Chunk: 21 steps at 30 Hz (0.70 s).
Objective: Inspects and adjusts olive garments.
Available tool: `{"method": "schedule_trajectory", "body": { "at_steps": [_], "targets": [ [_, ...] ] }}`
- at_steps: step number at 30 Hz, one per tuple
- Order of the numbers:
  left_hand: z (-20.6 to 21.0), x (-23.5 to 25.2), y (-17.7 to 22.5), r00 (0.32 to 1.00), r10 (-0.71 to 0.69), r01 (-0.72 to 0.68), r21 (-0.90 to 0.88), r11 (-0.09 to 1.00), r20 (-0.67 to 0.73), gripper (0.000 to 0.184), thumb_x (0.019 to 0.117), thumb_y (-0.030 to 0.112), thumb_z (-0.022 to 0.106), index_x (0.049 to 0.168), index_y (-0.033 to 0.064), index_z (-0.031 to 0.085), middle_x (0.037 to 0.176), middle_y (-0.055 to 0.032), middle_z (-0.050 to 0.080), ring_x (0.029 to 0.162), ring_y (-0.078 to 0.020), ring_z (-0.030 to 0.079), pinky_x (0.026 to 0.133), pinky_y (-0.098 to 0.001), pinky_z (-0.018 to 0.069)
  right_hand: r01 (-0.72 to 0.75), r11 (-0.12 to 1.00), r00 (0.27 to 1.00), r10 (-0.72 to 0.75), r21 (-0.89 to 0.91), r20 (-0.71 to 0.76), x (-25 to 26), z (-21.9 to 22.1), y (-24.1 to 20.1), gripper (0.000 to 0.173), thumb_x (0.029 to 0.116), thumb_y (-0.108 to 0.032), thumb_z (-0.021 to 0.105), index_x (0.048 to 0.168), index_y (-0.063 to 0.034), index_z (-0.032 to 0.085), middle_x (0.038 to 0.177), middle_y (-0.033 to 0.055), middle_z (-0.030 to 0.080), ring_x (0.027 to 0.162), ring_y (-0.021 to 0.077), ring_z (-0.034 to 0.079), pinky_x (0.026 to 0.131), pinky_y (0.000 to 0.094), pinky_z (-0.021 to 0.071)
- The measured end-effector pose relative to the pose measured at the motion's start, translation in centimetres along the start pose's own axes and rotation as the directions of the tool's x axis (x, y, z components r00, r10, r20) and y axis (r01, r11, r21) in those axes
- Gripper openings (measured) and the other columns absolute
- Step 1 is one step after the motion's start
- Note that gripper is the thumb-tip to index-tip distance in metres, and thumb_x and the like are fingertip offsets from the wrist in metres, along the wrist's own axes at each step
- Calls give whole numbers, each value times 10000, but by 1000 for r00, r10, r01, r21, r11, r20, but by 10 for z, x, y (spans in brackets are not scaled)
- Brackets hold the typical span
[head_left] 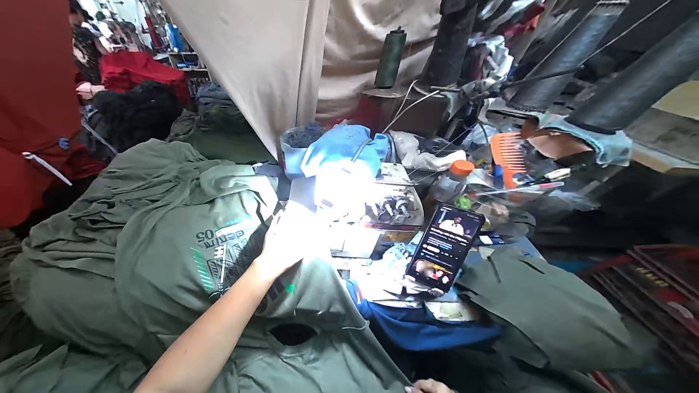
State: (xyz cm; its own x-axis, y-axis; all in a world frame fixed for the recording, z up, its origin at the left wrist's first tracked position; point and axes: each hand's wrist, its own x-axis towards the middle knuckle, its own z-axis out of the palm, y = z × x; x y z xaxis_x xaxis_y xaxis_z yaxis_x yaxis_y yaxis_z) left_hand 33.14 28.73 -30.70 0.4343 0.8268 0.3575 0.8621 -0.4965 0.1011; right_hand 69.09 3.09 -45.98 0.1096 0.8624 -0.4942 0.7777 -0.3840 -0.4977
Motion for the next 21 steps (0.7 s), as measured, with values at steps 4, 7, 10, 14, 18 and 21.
{"method": "schedule_trajectory", "body": {
  "at_steps": [4, 7, 10, 14, 18, 21],
  "targets": [
    [-29, -12, 12, 999, 3, -4, -45, 999, -40, 400, 1025, 353, 573, 1357, 148, 661, 1450, -158, 580, 1402, -387, 476, 1165, -688, 278, 26, 999, 995, -22, 44, -94, -10, -15, -3, 389, 960, -236, 714, 1277, -11, 698, 1285, 241, 670, 1254, 416, 604, 1110, 593, 421],
    [-33, -54, 29, 949, 155, -211, -187, 959, -275, 491, 1045, 432, 473, 1246, 55, 716, 1293, -184, 675, 1244, -414, 597, 1078, -696, 367, 134, 989, 889, -90, 67, -449, -34, -45, -11, 277, 961, -190, 698, 1154, 5, 742, 1135, 208, 723, 1075, 359, 696, 995, 536, 533],
    [-38, -116, 57, 929, 303, -367, -430, 825, -211, 387, 1062, 394, 503, 1195, 124, 745, 1207, -95, 739, 1176, -252, 671, 1052, -509, 498, 218, 970, 470, -203, -110, -859, -39, -70, -13, 137, 925, -115, 687, 966, -12, 767, 984, 157, 733, 906, 300, 726, 813, 485, 608],
    [-32, -162, 86, 873, 485, -408, -616, 674, -49, 230, 1027, 241, 625, 1077, 84, 786, 1030, -82, 783, 1008, -187, 740, 1013, -400, 544, 117, 950, 226, -310, -290, -924, -22, -103, -18, 122, 902, -70, 706, 972, 21, 747, 1040, 236, 697, 1019, 419, 683, 858, 564, 569],
    [-28, -170, 92, 877, 477, -407, -607, 683, -51, 215, 1020, 232, 638, 1063, 82, 787, 1016, -77, 784, 1002, -175, 733, 1001, -354, 538, 75, 927, 313, -371, -367, -874, 12, -122, -29, 140, 911, -22, 695, 1036, 14, 746, 1111, 235, 690, 1097, 425, 661, 898, 567, 564],
    [-35, -165, 86, 872, 487, -426, -570, 703, -51, 222, 1026, 241, 628, 1071, 90, 785, 1030, -72, 783, 1003, -176, 732, 1002, -363, 538, 50, 929, 335, -362, -368, -870, 24, -131, -30, 61, 909, 8, 687, 940, 29, 735, 1002, 227, 683, 1001, 422, 670, 825, 564, 566]
  ]
}}
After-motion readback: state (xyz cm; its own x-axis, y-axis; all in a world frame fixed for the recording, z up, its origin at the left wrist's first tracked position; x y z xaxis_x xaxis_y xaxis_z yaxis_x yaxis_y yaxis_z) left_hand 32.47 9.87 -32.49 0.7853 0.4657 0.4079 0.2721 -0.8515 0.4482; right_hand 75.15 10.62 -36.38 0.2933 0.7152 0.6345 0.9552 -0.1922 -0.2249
